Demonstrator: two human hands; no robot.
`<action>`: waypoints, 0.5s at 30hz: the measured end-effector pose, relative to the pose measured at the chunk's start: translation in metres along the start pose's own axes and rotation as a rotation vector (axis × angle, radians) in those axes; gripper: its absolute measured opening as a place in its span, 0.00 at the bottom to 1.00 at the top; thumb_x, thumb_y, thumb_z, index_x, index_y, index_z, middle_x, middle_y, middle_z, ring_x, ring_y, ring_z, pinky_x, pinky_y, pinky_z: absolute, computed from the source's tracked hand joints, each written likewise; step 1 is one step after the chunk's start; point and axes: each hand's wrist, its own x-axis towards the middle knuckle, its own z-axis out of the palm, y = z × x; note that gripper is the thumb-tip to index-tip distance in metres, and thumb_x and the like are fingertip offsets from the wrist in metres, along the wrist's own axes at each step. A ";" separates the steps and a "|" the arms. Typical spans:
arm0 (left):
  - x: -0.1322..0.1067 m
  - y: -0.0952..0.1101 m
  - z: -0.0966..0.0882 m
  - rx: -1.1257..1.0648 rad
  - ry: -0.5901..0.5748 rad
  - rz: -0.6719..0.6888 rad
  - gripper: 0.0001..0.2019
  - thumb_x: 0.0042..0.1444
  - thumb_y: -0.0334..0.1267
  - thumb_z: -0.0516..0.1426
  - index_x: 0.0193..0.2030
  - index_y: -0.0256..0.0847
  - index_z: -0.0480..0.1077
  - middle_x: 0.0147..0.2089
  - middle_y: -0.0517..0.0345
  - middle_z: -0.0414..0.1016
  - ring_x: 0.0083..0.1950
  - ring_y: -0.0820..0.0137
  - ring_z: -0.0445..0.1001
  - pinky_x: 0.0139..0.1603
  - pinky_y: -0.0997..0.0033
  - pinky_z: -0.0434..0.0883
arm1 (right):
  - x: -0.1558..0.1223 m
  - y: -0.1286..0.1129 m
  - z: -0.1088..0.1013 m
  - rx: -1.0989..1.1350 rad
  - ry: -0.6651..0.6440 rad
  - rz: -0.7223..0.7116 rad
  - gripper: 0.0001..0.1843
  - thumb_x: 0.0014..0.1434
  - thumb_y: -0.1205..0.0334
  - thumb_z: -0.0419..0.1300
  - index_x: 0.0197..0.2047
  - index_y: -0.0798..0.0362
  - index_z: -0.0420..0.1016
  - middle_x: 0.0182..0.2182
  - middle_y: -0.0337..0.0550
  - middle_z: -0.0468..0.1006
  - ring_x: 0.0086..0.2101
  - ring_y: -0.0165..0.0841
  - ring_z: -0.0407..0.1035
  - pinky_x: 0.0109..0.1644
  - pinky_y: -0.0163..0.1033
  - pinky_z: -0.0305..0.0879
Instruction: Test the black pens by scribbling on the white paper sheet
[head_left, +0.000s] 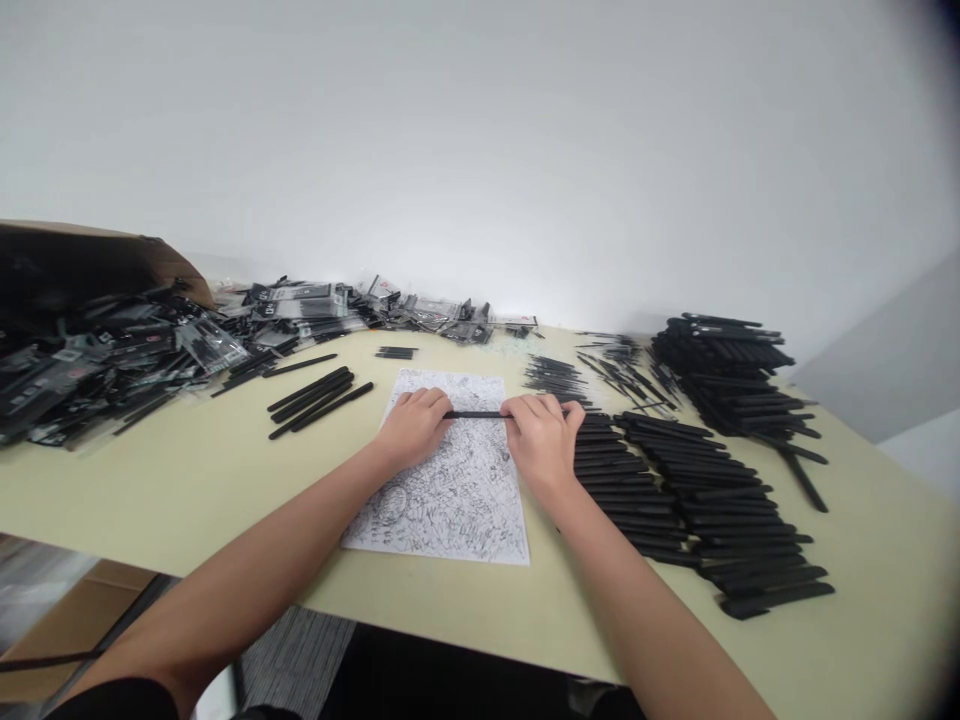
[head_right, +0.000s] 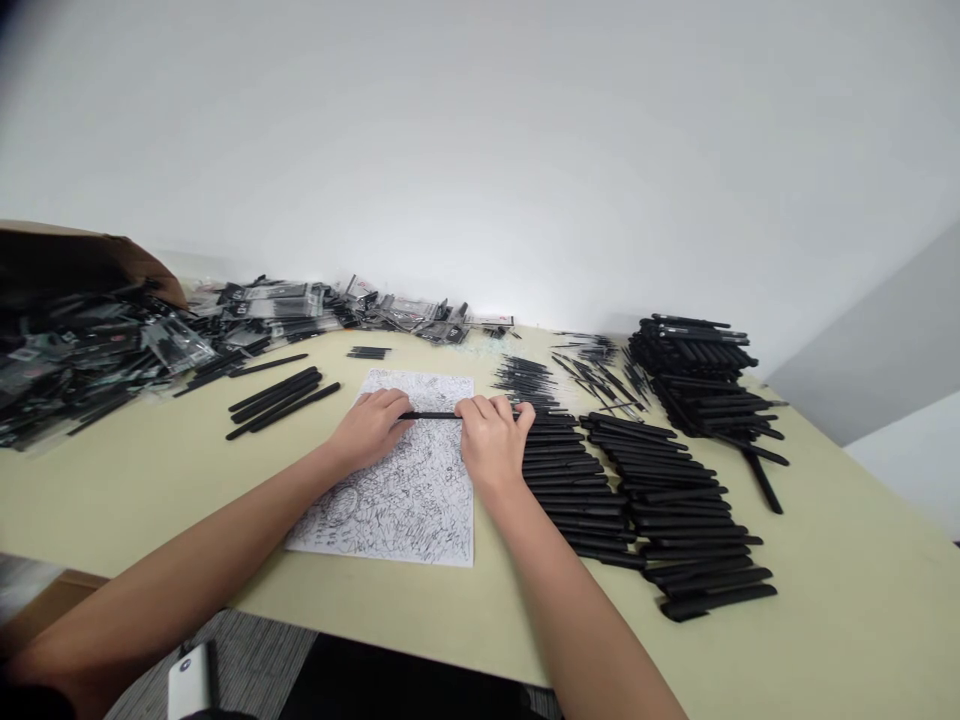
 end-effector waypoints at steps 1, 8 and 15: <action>0.000 0.000 0.000 -0.001 0.005 0.002 0.09 0.65 0.38 0.49 0.46 0.40 0.68 0.51 0.50 0.72 0.52 0.60 0.68 0.52 0.58 0.64 | 0.000 0.000 0.000 -0.005 0.001 0.001 0.11 0.60 0.73 0.55 0.32 0.49 0.74 0.30 0.37 0.79 0.37 0.34 0.63 0.49 0.46 0.41; 0.001 -0.006 0.006 0.033 -0.006 0.000 0.15 0.67 0.37 0.45 0.53 0.40 0.69 0.54 0.47 0.70 0.54 0.59 0.67 0.51 0.58 0.64 | 0.002 0.001 -0.003 -0.014 0.040 0.023 0.12 0.60 0.74 0.55 0.32 0.49 0.74 0.30 0.38 0.80 0.36 0.35 0.63 0.49 0.46 0.42; 0.002 -0.018 0.008 0.103 0.003 -0.102 0.16 0.67 0.35 0.44 0.55 0.40 0.68 0.55 0.45 0.70 0.55 0.57 0.67 0.51 0.57 0.65 | 0.004 0.001 -0.005 -0.038 0.068 0.059 0.11 0.59 0.74 0.55 0.32 0.49 0.74 0.31 0.39 0.80 0.36 0.35 0.63 0.48 0.46 0.41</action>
